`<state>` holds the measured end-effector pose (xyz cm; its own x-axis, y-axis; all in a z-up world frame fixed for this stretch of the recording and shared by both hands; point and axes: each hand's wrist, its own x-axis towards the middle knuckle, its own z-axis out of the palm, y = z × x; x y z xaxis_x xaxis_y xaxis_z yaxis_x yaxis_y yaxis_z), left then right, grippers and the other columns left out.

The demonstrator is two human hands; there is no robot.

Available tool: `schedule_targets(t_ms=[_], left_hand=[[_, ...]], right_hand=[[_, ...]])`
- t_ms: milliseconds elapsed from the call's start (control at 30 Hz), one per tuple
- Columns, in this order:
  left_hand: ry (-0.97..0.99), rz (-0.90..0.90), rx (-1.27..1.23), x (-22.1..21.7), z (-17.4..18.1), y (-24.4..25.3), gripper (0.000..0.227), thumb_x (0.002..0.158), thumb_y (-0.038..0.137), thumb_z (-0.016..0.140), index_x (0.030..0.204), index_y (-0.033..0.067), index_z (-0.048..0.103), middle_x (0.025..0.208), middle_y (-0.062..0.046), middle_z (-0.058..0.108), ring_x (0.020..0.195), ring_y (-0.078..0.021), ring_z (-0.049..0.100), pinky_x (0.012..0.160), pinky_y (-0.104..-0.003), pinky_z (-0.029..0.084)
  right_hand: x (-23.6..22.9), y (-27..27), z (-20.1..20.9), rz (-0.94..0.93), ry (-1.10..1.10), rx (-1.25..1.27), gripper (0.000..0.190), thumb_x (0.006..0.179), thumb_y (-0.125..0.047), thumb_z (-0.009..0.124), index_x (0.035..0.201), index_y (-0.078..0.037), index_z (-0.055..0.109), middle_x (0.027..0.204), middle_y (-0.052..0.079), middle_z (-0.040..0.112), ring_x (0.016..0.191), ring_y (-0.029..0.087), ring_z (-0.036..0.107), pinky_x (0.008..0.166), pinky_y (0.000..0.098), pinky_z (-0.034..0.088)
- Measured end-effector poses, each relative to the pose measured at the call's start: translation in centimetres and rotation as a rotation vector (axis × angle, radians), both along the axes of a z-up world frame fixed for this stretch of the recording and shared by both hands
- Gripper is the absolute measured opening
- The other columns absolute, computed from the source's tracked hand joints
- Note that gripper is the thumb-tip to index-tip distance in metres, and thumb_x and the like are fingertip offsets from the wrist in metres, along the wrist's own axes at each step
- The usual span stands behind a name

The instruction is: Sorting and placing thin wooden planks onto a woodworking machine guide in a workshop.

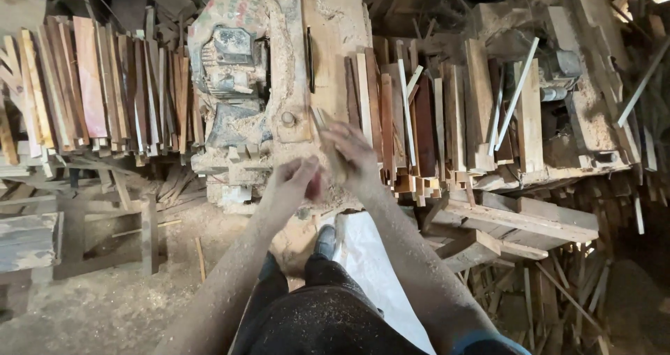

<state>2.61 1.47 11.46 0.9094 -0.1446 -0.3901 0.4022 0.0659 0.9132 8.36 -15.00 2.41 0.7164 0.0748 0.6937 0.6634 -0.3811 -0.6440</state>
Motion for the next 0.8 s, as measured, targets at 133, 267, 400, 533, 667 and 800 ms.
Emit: schedule_targets(t_ms=[133, 267, 400, 533, 667, 800], left_hand=[[-0.532, -0.143, 0.686, 2.0, 0.1, 0.3, 0.060, 0.097, 0.028, 0.061, 0.146, -0.0047, 0.050, 0.128, -0.038, 0.057, 0.121, -0.0632, 0.051, 0.103, -0.069, 0.042], [-0.319, -0.397, 0.593, -0.2, -4.9, -0.3, 0.039, 0.096, 0.020, 0.055, 0.131, 0.0055, 0.063, 0.087, -0.026, 0.071, 0.087, -0.0452, 0.071, 0.079, -0.054, 0.056], [0.150, -0.307, 0.147, -3.2, -8.1, -1.4, 0.042, 0.095, 0.008, 0.055, 0.135, -0.0042, 0.053, 0.065, -0.015, 0.068, 0.050, -0.0249, 0.069, 0.047, -0.034, 0.059], [-0.039, -0.304, 0.476, -4.2, -9.6, -2.2, 0.041, 0.096, 0.014, 0.060, 0.129, -0.0073, 0.048, 0.110, -0.036, 0.067, 0.101, -0.0515, 0.070, 0.086, -0.058, 0.059], [-0.093, -0.530, 0.684, -4.6, -6.7, -2.3, 0.089, 0.094, 0.018, 0.064, 0.157, -0.0078, 0.008, 0.114, -0.039, 0.066, 0.111, -0.0538, 0.066, 0.094, -0.063, 0.057], [-0.328, -0.842, 1.053, -3.6, -8.1, -1.9, 0.079, 0.078, 0.030, 0.077, 0.145, 0.0001, 0.047, 0.098, -0.017, 0.073, 0.096, -0.0390, 0.075, 0.074, -0.048, 0.065]], right_hand=[[0.3, 0.1, 10.6, -0.321, 0.404, -0.124, 0.020, 0.095, -0.029, 0.076, 0.087, -0.011, 0.076, 0.070, 0.012, 0.071, 0.070, 0.028, 0.070, 0.062, 0.0427, 0.053], [3.1, -0.7, 6.4, -0.197, 0.708, 0.027, 0.011, 0.096, -0.025, 0.074, 0.096, -0.015, 0.075, 0.082, 0.001, 0.069, 0.081, 0.016, 0.062, 0.071, 0.0324, 0.050], [2.6, 0.6, -2.5, -0.436, 1.143, -0.429, 0.025, 0.087, -0.053, 0.071, 0.102, -0.036, 0.081, 0.088, -0.005, 0.080, 0.091, 0.025, 0.077, 0.077, 0.0357, 0.062], [1.3, 3.0, -3.0, -0.498, 1.061, -0.352, 0.022, 0.084, -0.041, 0.077, 0.103, -0.031, 0.082, 0.089, 0.004, 0.080, 0.090, 0.036, 0.076, 0.080, 0.0482, 0.062], [3.1, 3.4, -4.9, -0.520, 1.045, -0.332, 0.019, 0.084, -0.041, 0.074, 0.101, -0.035, 0.081, 0.091, 0.003, 0.080, 0.093, 0.035, 0.076, 0.084, 0.0473, 0.063], [4.9, 3.4, -5.7, -0.540, 1.026, -0.338, 0.021, 0.084, -0.043, 0.073, 0.101, -0.034, 0.082, 0.091, 0.005, 0.080, 0.093, 0.035, 0.076, 0.085, 0.0479, 0.063]])
